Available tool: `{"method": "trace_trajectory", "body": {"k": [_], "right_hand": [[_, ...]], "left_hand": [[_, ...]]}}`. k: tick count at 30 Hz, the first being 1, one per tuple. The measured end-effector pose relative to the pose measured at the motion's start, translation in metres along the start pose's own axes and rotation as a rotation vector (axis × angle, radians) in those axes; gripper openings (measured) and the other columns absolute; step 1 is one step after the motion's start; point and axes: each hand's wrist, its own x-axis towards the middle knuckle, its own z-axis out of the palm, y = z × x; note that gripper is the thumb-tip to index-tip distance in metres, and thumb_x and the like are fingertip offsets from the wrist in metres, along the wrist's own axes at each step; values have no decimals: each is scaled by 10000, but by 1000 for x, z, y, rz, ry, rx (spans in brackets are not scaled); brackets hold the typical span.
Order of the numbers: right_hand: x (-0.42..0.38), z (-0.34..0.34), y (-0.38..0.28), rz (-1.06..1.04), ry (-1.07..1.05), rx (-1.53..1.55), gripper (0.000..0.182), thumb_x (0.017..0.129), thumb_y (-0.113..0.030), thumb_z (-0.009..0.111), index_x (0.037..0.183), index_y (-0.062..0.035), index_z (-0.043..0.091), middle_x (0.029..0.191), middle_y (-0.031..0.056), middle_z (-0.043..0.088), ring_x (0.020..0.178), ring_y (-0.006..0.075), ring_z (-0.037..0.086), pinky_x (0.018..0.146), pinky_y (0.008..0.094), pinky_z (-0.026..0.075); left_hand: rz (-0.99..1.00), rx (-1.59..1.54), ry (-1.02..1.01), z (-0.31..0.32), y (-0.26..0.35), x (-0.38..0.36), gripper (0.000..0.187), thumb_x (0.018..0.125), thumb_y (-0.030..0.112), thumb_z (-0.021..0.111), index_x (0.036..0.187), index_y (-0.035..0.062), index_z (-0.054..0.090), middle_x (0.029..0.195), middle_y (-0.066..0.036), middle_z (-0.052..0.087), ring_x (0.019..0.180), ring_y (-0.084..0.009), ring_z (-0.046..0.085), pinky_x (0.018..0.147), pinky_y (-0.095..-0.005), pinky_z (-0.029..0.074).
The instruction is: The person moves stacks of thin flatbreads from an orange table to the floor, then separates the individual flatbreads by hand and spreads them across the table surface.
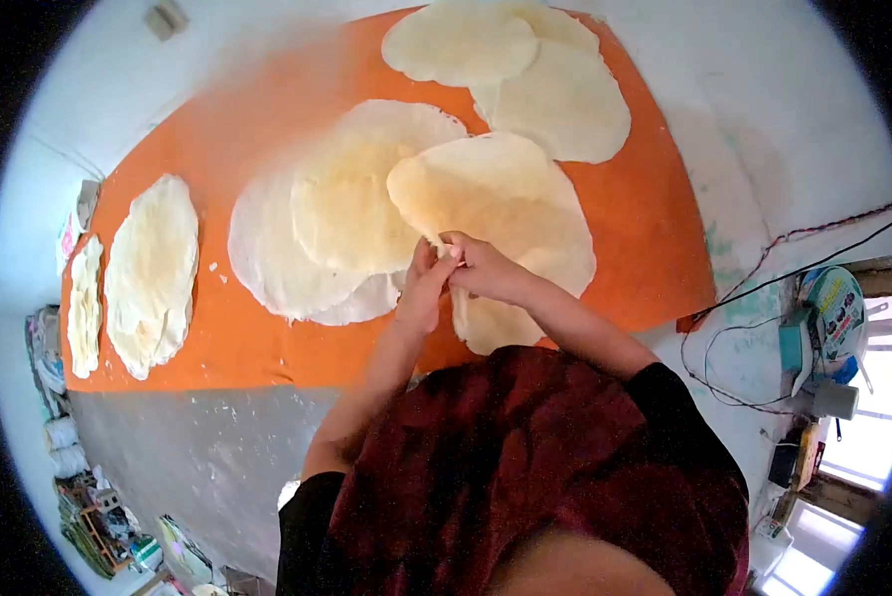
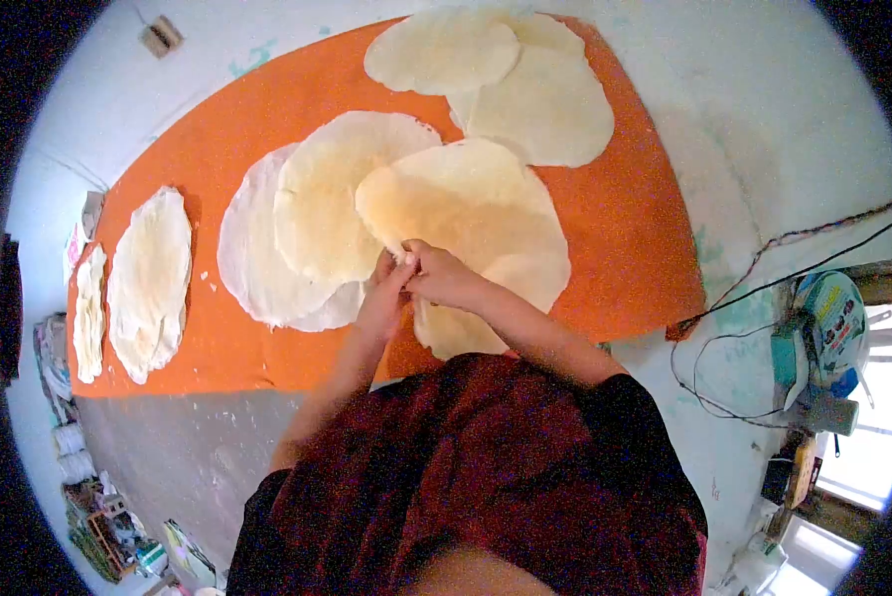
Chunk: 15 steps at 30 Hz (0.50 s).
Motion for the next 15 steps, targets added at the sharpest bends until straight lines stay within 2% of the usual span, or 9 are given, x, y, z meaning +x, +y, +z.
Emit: {"method": "trace_trajectory", "body": {"k": [2,3,6,7,9,11,12,14,15], "right_hand": [[1,14,5,-65,49,105,492,753,-179,564,1199,-47,406,962,81,553,847,134,534,602,263,464],[-3,15,3,-14,49,140,513,757,-180,567,1218,-51,385,971,75,544,825,140,531,606,272,461],[-7,14,1,176,3,225,521,741,-225,578,1194,-25,414,1022,137,549,873,212,553,744,305,454],[1,22,27,50,91,227,424,770,-196,536,1148,-18,470,975,110,568,820,178,552,731,298,456],[1,15,36,21,195,198,318,789,-150,502,1079,-24,537,916,80,587,801,158,552,717,294,456],[-7,-18,43,112,194,257,271,800,-141,499,1030,-14,567,876,61,601,817,148,554,722,285,457],[-18,-38,30,123,264,339,294,798,-180,531,1029,-1,563,877,62,605,811,152,563,728,283,462],[-35,-86,17,95,326,427,303,800,-232,542,1018,-24,574,896,61,611,761,166,581,704,305,476],[-47,-115,10,166,385,271,288,802,-217,530,1022,-36,573,907,67,611,754,161,583,692,311,478]], "left_hand": [[0,-95,17,-8,-2,-6,531,797,193,617,1225,49,336,1095,-90,483,1004,-178,478,827,-312,421],[-2,-144,24,-12,-4,-8,508,799,191,614,1211,52,351,1079,-86,492,998,-175,482,820,-319,425],[-41,-121,-61,-32,-15,-11,466,801,186,609,1185,40,388,1039,-75,515,964,-164,500,793,-318,440],[-55,-80,7,-33,-17,-10,448,807,196,598,1173,27,400,1031,-80,526,952,-173,512,791,-316,441],[-73,-2,165,-37,-15,-8,421,820,217,578,1148,1,426,1016,-91,548,928,-190,536,787,-312,443],[-50,107,187,-28,38,-25,414,819,207,571,1140,-21,442,1034,-107,551,924,-195,545,782,-314,455],[-41,163,194,-25,59,-28,411,819,202,567,1136,-33,450,1042,-115,552,922,-198,549,780,-315,460],[16,105,54,-67,85,-15,396,816,202,562,1110,-51,484,1054,-135,556,908,-212,564,766,-333,478],[28,192,12,-88,101,-14,382,815,199,562,1099,-48,497,1058,-144,555,908,-221,568,763,-349,484]]}}
